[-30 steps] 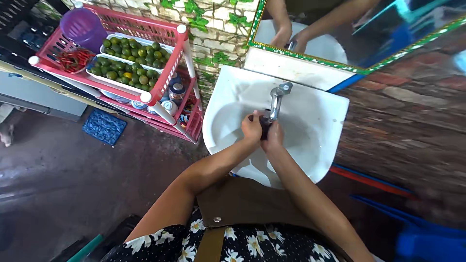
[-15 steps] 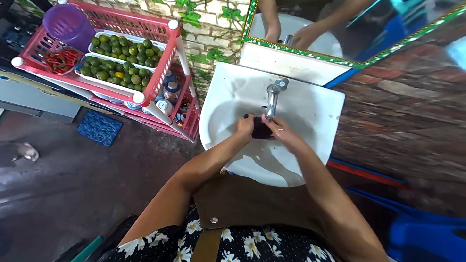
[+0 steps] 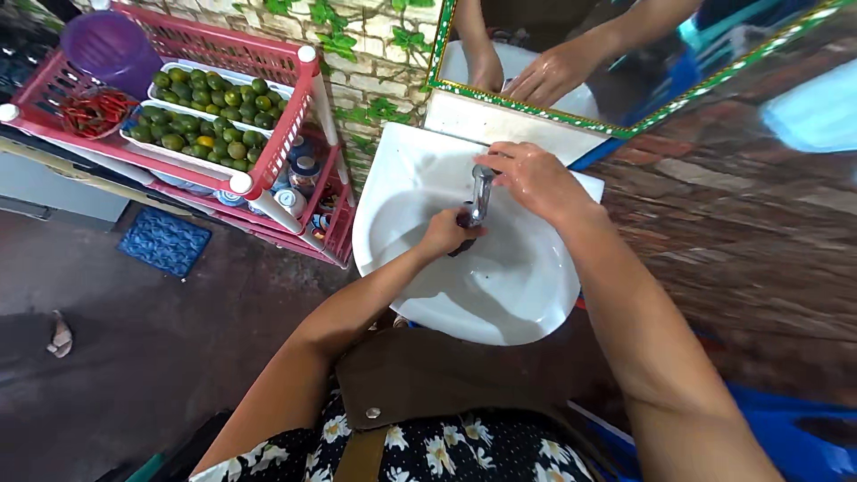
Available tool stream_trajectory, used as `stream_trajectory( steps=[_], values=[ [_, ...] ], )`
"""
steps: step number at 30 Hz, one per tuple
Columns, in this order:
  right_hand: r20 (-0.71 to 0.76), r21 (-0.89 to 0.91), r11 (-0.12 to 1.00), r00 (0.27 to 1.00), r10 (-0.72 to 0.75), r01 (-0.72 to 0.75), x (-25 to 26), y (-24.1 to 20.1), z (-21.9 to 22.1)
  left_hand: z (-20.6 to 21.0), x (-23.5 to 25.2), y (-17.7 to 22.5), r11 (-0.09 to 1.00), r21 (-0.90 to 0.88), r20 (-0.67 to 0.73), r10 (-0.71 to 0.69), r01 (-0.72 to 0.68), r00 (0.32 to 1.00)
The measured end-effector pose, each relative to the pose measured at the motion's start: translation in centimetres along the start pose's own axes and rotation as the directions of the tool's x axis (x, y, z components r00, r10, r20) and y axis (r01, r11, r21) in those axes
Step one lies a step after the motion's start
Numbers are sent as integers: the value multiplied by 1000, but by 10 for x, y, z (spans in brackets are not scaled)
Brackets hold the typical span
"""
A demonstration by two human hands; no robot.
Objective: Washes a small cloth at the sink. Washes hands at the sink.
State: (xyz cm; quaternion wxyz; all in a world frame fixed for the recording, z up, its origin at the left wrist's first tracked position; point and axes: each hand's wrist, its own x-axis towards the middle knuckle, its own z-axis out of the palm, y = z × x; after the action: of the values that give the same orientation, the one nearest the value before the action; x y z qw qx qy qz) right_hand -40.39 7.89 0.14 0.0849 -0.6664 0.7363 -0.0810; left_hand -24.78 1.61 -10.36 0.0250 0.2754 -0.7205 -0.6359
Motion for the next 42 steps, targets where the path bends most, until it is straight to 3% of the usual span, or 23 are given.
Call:
stream_trajectory(
  steps=[5, 9, 11, 13, 14, 16, 18, 20, 21, 23, 25, 27, 28, 30, 33, 36, 42],
  values=[
    [49, -92, 976, 978, 200, -195, 10, -17, 4, -8, -5, -5, 1000, 25, -29, 14, -13, 999],
    [56, -109, 887, 888, 457, -450, 21, -43, 6, -14, -15, -11, 999, 35, -143, 26, -21, 989],
    [-8, 30, 891, 891, 453, -453, 12, -37, 7, -15, -23, -15, 997, -14, -252, 75, -81, 965],
    [-115, 309, 863, 885, 452, -401, -14, -22, 16, -18, -34, -19, 980, -33, -384, 167, -194, 908],
    [-148, 476, 788, 848, 508, -389, -31, -19, 25, -19, -39, -20, 968, -19, -440, 217, -251, 871],
    [-133, 803, 490, 700, 702, -338, -62, -31, 55, -21, -51, -18, 937, 56, -490, 326, -344, 809],
    [160, 953, 29, 583, 797, -301, -80, -66, 82, -15, -63, -15, 892, 148, -445, 446, -427, 777],
    [493, 867, -423, 586, 644, -264, -86, -97, 97, -5, -71, -18, 825, 190, -297, 565, -532, 770],
    [558, 796, -570, 615, 558, -205, -85, -105, 104, 1, -73, -20, 782, 180, -197, 623, -597, 757],
    [512, 735, -678, 682, 522, -33, -81, -108, 123, 13, -75, -22, 733, 89, -37, 679, -675, 733],
    [481, 717, -691, 653, 585, 91, -76, -104, 128, 25, -79, -22, 792, -65, -66, 603, -607, 795],
    [477, 749, -653, 592, 650, 114, -72, -101, 128, 31, -81, -17, 878, -291, -214, 327, -380, 920],
    [449, 789, -603, 559, 697, 119, -70, -101, 128, 35, -77, -15, 864, -415, -302, 167, -287, 939],
    [380, 879, -468, 451, 808, 97, -63, -108, 127, 43, -67, -14, 755, -630, -419, -129, -185, 899],
    [268, 954, -297, 352, 897, 31, -52, -116, 127, 47, -52, -7, 565, -818, -419, -452, -111, 788],
    [156, 983, -180, 376, 913, 30, -47, -116, 131, 43, -39, -6, 470, -882, -340, -577, -39, 742],
    [13, 994, -58, 419, 908, 96, -57, -111, 140, 34, -34, -4, 409, -897, -131, -611, 170, 781]
  ],
)
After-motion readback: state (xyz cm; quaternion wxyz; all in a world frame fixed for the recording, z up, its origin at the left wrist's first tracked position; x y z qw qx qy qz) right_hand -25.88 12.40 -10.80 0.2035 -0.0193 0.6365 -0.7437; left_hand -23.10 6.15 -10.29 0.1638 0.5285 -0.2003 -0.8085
